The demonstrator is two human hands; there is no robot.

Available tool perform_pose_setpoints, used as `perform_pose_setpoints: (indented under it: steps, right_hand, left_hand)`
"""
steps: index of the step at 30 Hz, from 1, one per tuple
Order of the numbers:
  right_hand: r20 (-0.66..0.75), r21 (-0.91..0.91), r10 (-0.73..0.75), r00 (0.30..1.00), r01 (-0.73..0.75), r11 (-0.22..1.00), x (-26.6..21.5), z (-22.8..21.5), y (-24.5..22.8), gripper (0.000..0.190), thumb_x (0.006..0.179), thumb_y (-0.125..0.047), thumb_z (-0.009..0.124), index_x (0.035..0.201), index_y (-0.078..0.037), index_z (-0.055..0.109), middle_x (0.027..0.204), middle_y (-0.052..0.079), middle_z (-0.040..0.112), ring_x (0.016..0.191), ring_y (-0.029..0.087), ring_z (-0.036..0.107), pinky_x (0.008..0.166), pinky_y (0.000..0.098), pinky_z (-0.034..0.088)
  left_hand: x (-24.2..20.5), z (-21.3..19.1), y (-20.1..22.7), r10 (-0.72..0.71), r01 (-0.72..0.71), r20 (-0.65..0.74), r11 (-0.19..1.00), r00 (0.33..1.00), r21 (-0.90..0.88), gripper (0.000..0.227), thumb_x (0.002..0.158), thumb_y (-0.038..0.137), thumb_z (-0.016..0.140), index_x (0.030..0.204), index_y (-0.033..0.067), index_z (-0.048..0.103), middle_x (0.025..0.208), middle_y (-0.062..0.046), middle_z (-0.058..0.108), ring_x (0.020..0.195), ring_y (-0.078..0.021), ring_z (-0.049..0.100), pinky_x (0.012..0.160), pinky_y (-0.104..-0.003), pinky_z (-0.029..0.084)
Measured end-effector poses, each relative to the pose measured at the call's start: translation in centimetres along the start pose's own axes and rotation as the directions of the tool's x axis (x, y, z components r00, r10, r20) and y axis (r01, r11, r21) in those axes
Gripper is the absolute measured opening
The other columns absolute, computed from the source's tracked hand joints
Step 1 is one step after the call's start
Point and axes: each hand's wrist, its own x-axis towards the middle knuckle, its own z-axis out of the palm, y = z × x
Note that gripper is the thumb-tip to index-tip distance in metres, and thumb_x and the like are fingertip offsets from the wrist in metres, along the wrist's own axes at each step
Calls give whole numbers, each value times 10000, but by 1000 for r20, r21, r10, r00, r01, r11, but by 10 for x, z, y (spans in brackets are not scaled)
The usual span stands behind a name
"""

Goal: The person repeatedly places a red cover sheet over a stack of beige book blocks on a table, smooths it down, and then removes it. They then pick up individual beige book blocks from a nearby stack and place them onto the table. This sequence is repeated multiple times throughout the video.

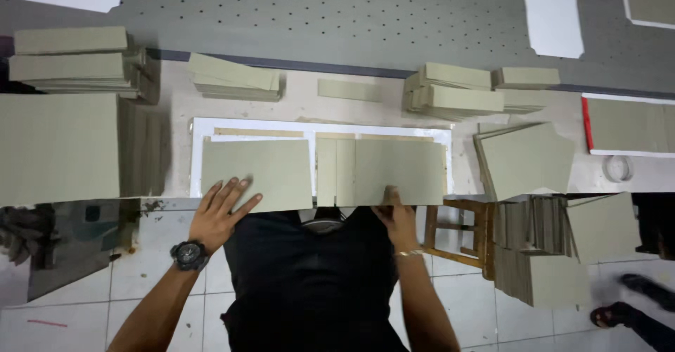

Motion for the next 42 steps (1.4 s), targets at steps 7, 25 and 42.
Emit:
perform_pose_setpoints:
  steps: [7,25,42]
  right_hand:
    - [99,-530,-101,990,138,837,-53,-18,-4,574,986,-466,728,1336,-21,629,1212,176,681,950,322,743,625,456,698]
    - [703,-629,-572,422,744,-225,-47,160,14,747,1036,-640,637,1680,-296,479,1768,347,157,1623,586,116,1177,843,120]
    - [526,-745,-788,320,619,-246,57,45,-17,584,1128,-534,502,1665,-305,519,1794,193,286,1631,451,293,1257,706,252]
  left_hand:
    - [11,-8,-4,47,-47,13,999,999,-5,624,1086,-12,388,1627,272,516,1715,-137,463,1529,-362,512,1267,-546,405]
    - [28,-2,-3,-94,113,110,977,990,-183,466,1074,149,495,1483,282,673,1688,-193,483,1475,-405,545,1255,-549,430]
    - [141,68,40,-185,221,164,945,969,-242,571,1117,381,573,1653,197,502,1757,-247,335,1583,-525,343,1286,-683,271]
